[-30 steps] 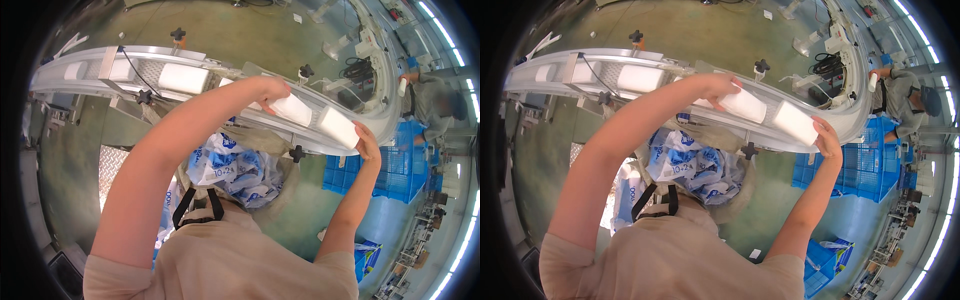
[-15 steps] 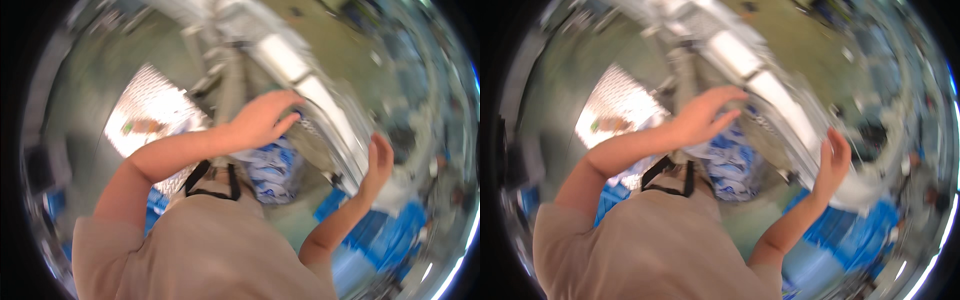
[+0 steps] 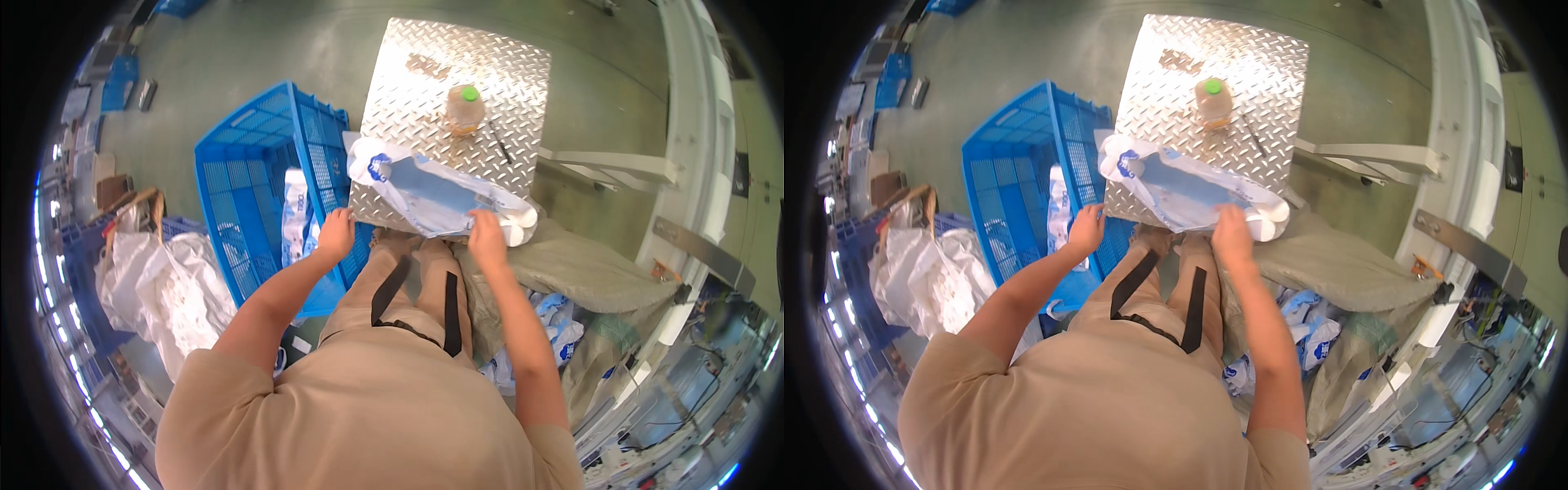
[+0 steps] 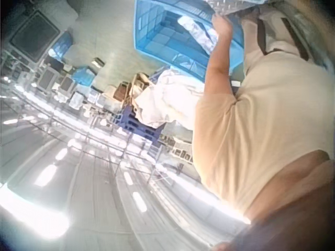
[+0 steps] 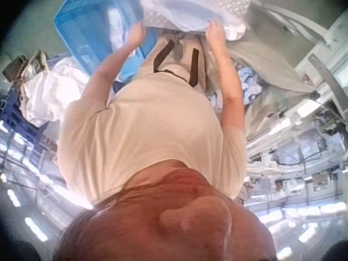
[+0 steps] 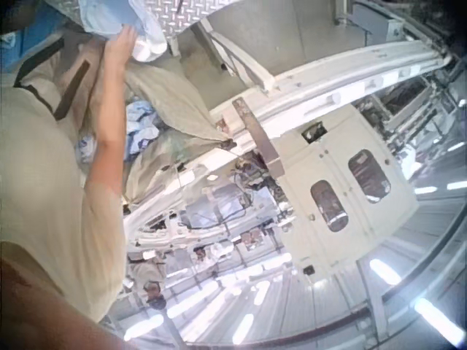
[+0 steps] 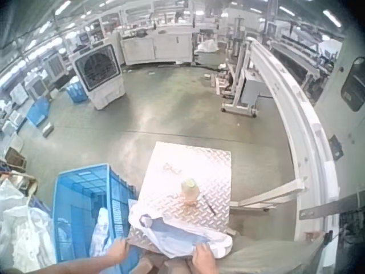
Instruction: The person takes individual paper rolls out of a large plastic bag and places them one at a time onto a moving industrial conveyor belt.
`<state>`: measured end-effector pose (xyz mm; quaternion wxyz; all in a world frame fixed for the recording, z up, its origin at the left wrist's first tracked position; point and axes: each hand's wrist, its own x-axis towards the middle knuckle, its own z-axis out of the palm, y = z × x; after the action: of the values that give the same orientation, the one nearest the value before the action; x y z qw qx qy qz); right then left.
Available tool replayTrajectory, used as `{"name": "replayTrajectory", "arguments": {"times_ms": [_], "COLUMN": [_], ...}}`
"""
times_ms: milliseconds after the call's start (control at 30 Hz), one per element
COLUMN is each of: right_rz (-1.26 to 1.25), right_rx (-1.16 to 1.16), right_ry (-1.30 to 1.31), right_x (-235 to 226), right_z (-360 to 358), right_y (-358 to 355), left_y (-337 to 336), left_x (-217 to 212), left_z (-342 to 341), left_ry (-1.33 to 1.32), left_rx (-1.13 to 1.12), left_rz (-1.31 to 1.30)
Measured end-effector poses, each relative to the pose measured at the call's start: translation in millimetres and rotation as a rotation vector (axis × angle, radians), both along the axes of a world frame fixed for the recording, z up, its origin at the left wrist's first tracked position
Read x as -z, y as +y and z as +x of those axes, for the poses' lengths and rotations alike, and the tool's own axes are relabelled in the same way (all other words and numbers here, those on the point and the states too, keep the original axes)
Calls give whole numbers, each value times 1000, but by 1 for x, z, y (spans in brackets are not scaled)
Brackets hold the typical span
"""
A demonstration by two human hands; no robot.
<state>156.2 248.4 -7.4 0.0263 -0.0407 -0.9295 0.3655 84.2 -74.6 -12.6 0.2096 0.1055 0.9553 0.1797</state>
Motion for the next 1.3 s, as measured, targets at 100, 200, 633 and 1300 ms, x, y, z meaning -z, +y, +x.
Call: {"name": "replayTrajectory", "arguments": {"times_ms": [100,200,633,1300], "right_rz": [298,610,942,-1701], "right_rx": [-136,-278,-493,658], "right_ry": [-181,-1013,-853,81], "right_x": [27,-7,32,-100], "right_z": [-25,-66,-58,20], "right_y": [21,18,13,38], "left_y": [38,86,146,206], "left_x": [-25,3,25,23], "left_z": [-27,-54,-107,-108], "left_ry": [86,314,-21,-1070], "left_rx": [357,719,564,-423], "left_rz": [250,399,-704,453]}}
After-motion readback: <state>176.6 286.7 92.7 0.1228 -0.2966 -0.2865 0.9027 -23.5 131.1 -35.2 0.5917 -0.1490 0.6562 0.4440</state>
